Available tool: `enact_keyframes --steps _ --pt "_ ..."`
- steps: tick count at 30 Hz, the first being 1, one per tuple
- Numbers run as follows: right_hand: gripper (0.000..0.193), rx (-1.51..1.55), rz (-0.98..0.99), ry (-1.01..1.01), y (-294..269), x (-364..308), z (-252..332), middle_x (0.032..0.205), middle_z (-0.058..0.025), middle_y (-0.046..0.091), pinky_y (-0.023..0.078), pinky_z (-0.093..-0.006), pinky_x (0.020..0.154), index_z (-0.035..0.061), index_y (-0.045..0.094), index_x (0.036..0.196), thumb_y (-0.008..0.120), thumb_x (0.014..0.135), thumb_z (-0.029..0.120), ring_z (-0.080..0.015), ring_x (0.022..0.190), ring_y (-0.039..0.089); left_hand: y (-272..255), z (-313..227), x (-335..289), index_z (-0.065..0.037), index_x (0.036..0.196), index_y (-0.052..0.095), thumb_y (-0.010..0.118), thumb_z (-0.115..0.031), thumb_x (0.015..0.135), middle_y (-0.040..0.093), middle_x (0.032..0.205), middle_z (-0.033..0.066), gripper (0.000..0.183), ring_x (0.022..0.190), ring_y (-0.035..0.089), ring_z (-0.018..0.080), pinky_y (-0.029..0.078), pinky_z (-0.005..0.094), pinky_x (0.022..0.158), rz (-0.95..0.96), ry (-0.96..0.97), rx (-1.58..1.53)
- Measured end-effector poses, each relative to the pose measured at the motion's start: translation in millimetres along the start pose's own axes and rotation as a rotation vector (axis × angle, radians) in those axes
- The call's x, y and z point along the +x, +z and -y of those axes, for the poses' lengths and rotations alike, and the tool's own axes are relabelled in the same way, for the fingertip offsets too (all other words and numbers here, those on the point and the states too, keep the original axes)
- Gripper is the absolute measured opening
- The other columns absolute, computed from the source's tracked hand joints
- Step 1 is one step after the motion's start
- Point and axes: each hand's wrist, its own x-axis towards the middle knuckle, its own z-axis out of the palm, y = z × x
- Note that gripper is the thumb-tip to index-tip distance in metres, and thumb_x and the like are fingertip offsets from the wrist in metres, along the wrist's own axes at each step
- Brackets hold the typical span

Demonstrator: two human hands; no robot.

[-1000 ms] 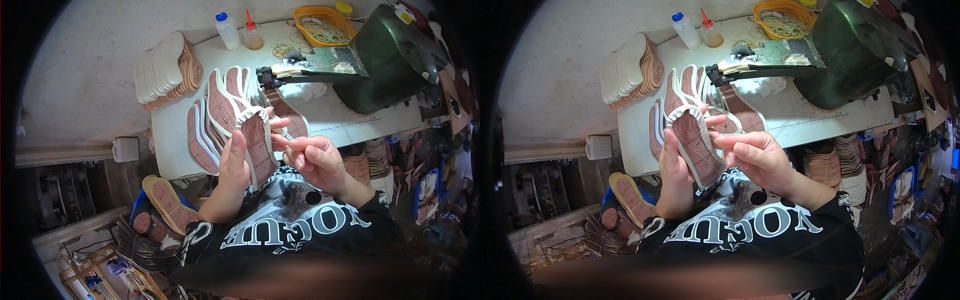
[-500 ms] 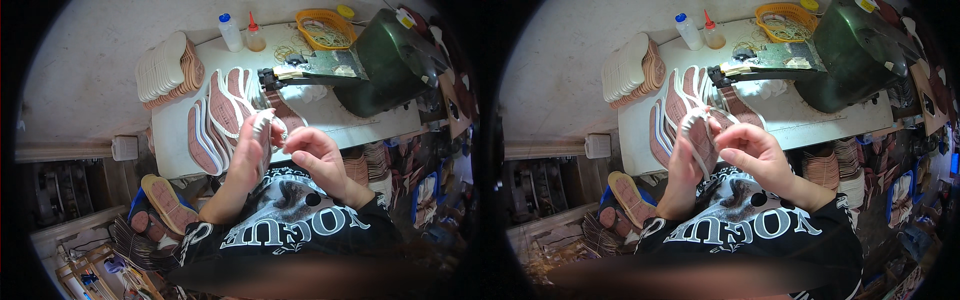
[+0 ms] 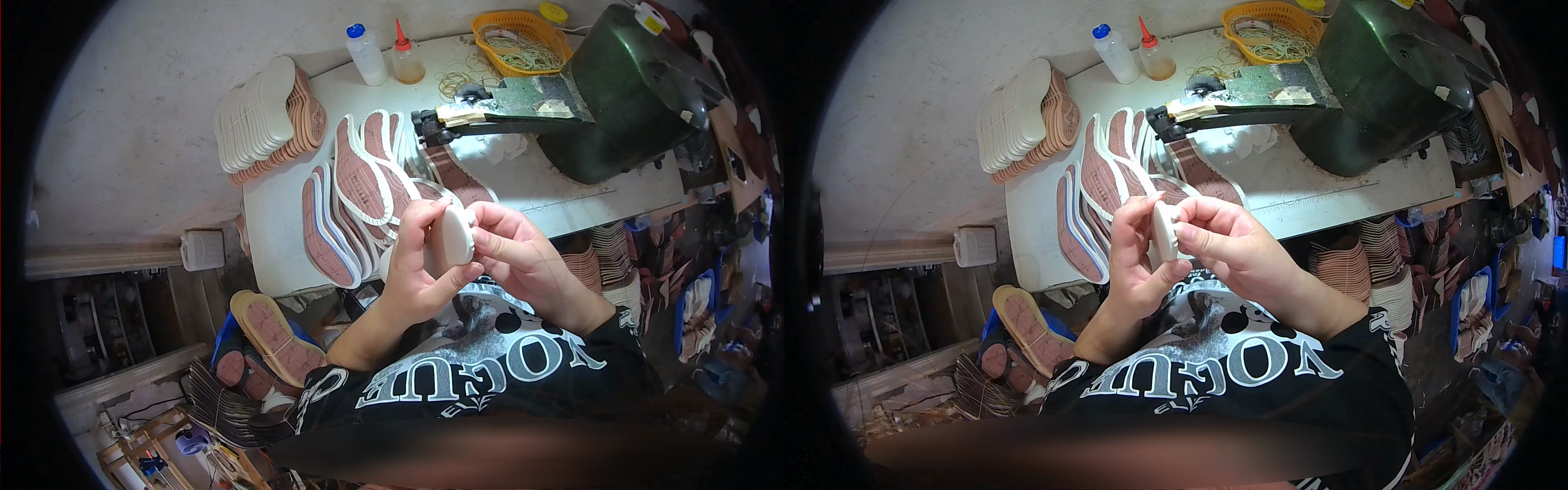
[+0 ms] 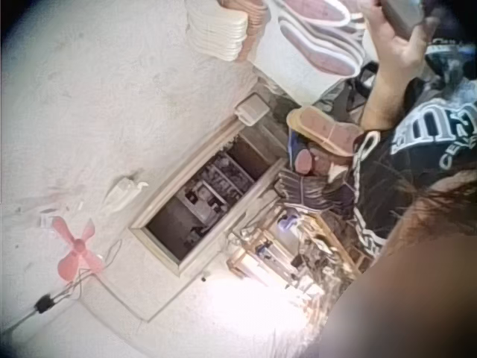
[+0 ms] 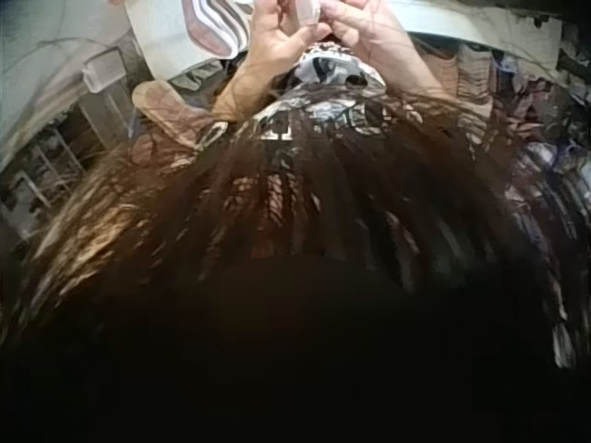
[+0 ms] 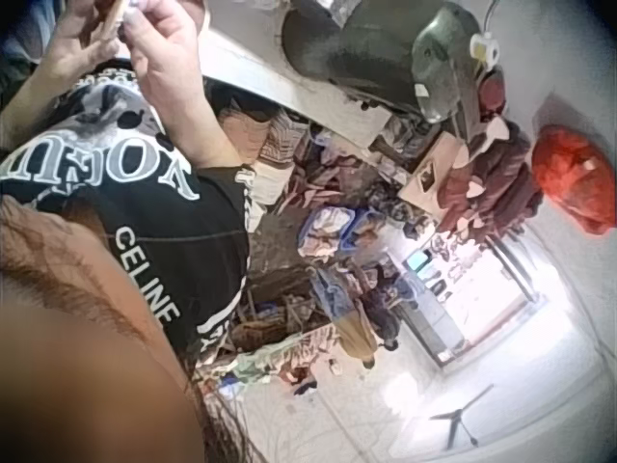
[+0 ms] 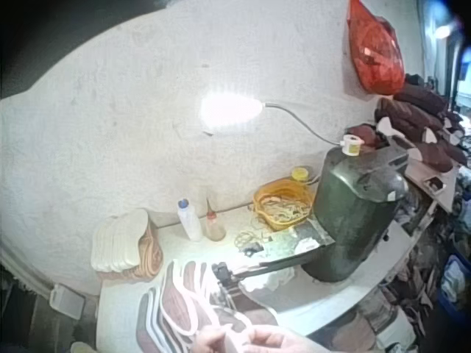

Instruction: Inspecting and sorting various shoe insoles and soles on a workbench in a footwear factory.

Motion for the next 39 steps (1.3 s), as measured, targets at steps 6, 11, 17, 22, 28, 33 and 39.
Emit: enact_keyframes --steps 6,11,17,22,28,33,39 --pt "0.012 -0.174 0.043 -0.242 -9 -1 10 0.091 -0.0026 0.054 0.039 -0.0226 0.079 0.0040 0.053 0.098 0.059 0.089 0.010 -0.0086 0.087 0.049 -8 -3 -4 -0.003 0.128 0.033 0.073 -0.025 0.080 0.044 0.108 0.0060 0.066 0.092 0.046 0.0127 0.040 0.0263 0.080 -0.273 -0.212 -0.374" --pt "0.022 -0.160 -0.106 -0.114 2 5 -3 0.097 -0.0033 0.058 0.043 -0.0266 0.089 0.0040 0.052 0.104 0.064 0.085 0.005 -0.0105 0.096 0.055 3 3 -6 -0.004 0.128 0.037 0.076 -0.022 0.077 0.047 0.111 0.0083 0.067 0.102 0.050 0.0173 0.040 0.0313 0.088 -0.120 -0.173 -0.195" --pt "0.027 0.032 -0.070 0.018 -9 7 -2 0.098 -0.0018 0.057 0.043 -0.0253 0.085 0.0079 0.049 0.105 0.066 0.085 0.007 -0.0101 0.094 0.055 -3 2 -4 -0.005 0.126 0.040 0.077 -0.021 0.075 0.049 0.108 0.0116 0.065 0.099 0.051 0.0217 0.041 0.0335 0.086 -0.048 -0.129 0.012" --pt "0.025 0.030 -0.054 -0.039 -8 6 -2 0.098 -0.0019 0.056 0.043 -0.0244 0.084 0.0090 0.048 0.106 0.064 0.087 0.007 -0.0099 0.094 0.054 -8 1 2 -0.004 0.125 0.041 0.077 -0.023 0.075 0.049 0.108 0.0116 0.064 0.098 0.051 0.0224 0.041 0.0344 0.086 -0.049 -0.116 0.056" --pt "0.028 -0.065 -0.071 -0.094 -4 7 -2 0.100 -0.0023 0.052 0.041 -0.0246 0.087 0.0073 0.045 0.110 0.062 0.087 0.005 -0.0096 0.097 0.051 -6 -5 -1 -0.003 0.124 0.042 0.076 -0.023 0.076 0.049 0.108 0.0121 0.062 0.100 0.051 0.0225 0.040 0.0342 0.087 -0.058 -0.162 -0.003" --pt "0.032 -0.114 -0.087 -0.125 -3 10 -10 0.103 -0.0027 0.049 0.040 -0.0242 0.088 0.0065 0.044 0.113 0.061 0.087 0.005 -0.0093 0.099 0.049 -1 -4 -1 -0.003 0.123 0.042 0.075 -0.023 0.076 0.050 0.109 0.0124 0.061 0.101 0.052 0.0228 0.041 0.0343 0.088 -0.106 -0.240 -0.076" --pt "0.033 -0.040 -0.025 -0.194 -7 10 -11 0.101 -0.0025 0.048 0.040 -0.0244 0.087 0.0071 0.041 0.116 0.058 0.088 0.004 -0.0095 0.097 0.048 -2 -3 0 -0.002 0.122 0.042 0.073 -0.025 0.078 0.051 0.107 0.0124 0.058 0.099 0.053 0.0229 0.041 0.0345 0.087 -0.104 -0.262 -0.044"
